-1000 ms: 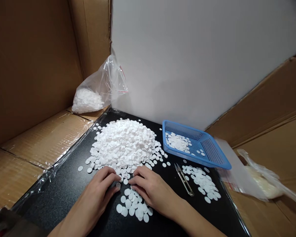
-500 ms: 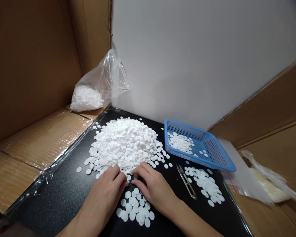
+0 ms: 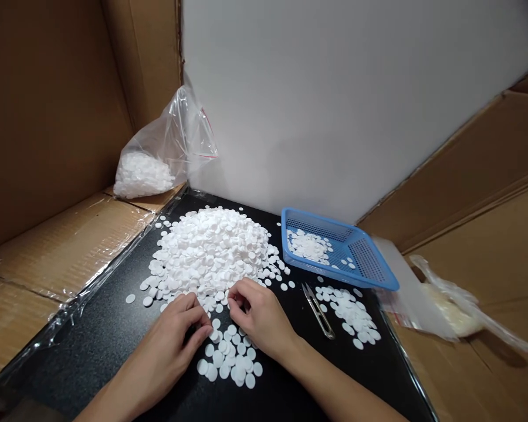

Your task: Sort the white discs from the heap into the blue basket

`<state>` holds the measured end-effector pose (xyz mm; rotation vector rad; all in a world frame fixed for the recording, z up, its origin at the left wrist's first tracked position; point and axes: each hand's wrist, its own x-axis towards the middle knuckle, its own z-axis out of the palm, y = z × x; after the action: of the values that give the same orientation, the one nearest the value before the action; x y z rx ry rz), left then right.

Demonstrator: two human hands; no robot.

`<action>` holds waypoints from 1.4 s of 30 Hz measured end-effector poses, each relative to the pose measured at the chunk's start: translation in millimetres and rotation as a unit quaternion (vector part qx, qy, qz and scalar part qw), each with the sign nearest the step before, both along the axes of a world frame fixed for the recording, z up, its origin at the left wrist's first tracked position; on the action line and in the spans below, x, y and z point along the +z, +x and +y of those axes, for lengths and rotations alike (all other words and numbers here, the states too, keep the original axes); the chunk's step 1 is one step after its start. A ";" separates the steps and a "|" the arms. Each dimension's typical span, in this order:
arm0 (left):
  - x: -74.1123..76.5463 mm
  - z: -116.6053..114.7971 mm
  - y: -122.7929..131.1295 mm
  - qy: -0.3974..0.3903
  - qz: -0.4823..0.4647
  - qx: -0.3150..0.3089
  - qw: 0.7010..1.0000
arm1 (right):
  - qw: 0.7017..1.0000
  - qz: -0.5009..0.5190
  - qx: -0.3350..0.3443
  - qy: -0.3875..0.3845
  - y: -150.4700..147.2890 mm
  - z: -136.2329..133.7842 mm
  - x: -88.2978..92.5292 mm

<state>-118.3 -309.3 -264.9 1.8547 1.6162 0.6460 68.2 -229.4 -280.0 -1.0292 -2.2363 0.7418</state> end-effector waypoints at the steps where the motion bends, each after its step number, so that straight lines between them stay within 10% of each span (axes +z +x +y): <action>1: -0.3 -0.5 0.4 -0.001 0.002 0.003 1.000 | 1.000 0.005 -0.002 -0.002 0.8 0.1 0.8; 25: -19.4 -6.8 -1.4 0.063 -0.023 0.030 0.997 | 0.996 -0.046 0.041 0.069 -2.7 2.0 -3.8; 36: -5.4 -12.2 -4.4 0.030 -0.056 -0.041 0.997 | 0.966 0.046 -0.002 -0.255 14.8 4.7 11.2; 42: -3.2 1.6 -3.6 0.081 0.032 0.000 0.996 | 0.984 0.019 0.031 -0.176 14.5 6.9 12.9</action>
<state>-122.0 -307.7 -268.1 2.0090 1.6461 0.7440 82.7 -222.5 -267.0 -1.0973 -2.1590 1.2055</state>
